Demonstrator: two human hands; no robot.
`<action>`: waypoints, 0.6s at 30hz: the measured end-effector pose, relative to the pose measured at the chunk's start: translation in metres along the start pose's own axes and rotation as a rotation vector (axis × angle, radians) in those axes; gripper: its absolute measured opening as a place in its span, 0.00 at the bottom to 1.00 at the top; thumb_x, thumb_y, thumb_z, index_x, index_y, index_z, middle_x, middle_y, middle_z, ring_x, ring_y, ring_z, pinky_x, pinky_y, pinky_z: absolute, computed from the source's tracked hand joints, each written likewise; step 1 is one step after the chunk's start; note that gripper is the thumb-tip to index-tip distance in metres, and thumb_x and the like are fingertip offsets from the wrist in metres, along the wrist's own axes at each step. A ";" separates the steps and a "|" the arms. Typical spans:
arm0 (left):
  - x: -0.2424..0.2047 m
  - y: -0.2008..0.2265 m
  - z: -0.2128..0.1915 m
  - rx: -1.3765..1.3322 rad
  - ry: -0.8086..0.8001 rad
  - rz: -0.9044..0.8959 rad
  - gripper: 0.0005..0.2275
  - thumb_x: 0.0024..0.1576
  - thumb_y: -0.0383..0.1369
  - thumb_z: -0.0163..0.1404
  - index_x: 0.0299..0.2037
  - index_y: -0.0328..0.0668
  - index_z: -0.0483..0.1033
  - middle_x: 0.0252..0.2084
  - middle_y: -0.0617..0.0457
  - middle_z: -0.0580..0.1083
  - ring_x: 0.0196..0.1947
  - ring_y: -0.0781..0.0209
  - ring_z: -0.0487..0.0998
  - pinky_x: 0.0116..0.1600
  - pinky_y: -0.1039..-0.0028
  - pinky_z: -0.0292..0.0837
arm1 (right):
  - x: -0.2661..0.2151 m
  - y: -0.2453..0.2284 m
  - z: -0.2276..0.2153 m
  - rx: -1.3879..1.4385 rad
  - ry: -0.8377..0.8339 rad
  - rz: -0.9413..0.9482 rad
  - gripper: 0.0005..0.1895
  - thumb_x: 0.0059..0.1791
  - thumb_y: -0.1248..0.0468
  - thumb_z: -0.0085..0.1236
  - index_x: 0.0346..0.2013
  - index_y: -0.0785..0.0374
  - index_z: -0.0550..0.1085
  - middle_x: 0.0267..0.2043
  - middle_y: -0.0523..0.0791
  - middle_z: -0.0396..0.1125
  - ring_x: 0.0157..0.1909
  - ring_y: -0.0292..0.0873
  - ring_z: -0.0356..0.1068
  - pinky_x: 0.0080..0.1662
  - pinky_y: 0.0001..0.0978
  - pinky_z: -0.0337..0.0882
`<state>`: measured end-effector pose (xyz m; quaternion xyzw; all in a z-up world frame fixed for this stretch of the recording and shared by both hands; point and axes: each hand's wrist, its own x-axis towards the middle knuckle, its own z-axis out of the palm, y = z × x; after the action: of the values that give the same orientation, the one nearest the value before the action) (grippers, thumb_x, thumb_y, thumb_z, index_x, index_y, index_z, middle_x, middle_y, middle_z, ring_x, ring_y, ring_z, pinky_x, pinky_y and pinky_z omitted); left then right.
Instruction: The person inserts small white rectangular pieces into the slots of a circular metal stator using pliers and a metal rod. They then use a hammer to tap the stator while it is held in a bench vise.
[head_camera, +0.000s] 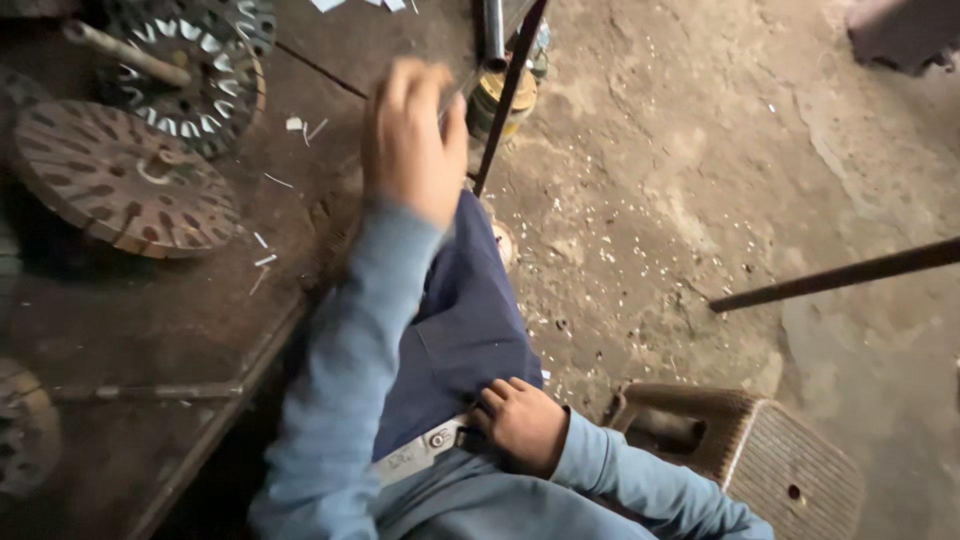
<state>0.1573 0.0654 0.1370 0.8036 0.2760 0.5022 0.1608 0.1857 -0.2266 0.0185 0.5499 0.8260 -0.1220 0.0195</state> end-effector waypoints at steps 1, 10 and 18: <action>0.019 -0.017 0.021 0.082 0.028 -0.043 0.11 0.57 0.28 0.56 0.47 0.32 0.76 0.48 0.42 0.73 0.50 0.43 0.73 0.56 0.59 0.70 | 0.001 0.001 0.001 -0.015 0.039 -0.016 0.14 0.46 0.60 0.51 0.43 0.62 0.74 0.39 0.48 0.67 0.44 0.49 0.68 0.43 0.41 0.68; 0.133 -0.170 0.143 0.493 -0.067 -0.127 0.04 0.51 0.25 0.56 0.33 0.41 0.83 0.43 0.43 0.78 0.51 0.38 0.74 0.50 0.54 0.72 | -0.049 0.047 -0.029 0.459 0.056 0.066 0.24 0.34 0.68 0.60 0.46 0.66 0.73 0.46 0.55 0.68 0.38 0.61 0.70 0.39 0.50 0.71; 0.136 -0.175 0.097 0.161 -0.214 -0.163 0.07 0.46 0.25 0.62 0.34 0.42 0.85 0.37 0.43 0.80 0.36 0.46 0.82 0.43 0.65 0.78 | -0.119 0.065 0.003 1.191 0.427 0.578 0.17 0.39 0.67 0.72 0.39 0.64 0.74 0.32 0.44 0.67 0.31 0.41 0.67 0.32 0.33 0.68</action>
<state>0.2414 0.2891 0.0981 0.8378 0.3609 0.3753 0.1645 0.2914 -0.3115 0.0233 0.6768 0.4247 -0.4333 -0.4169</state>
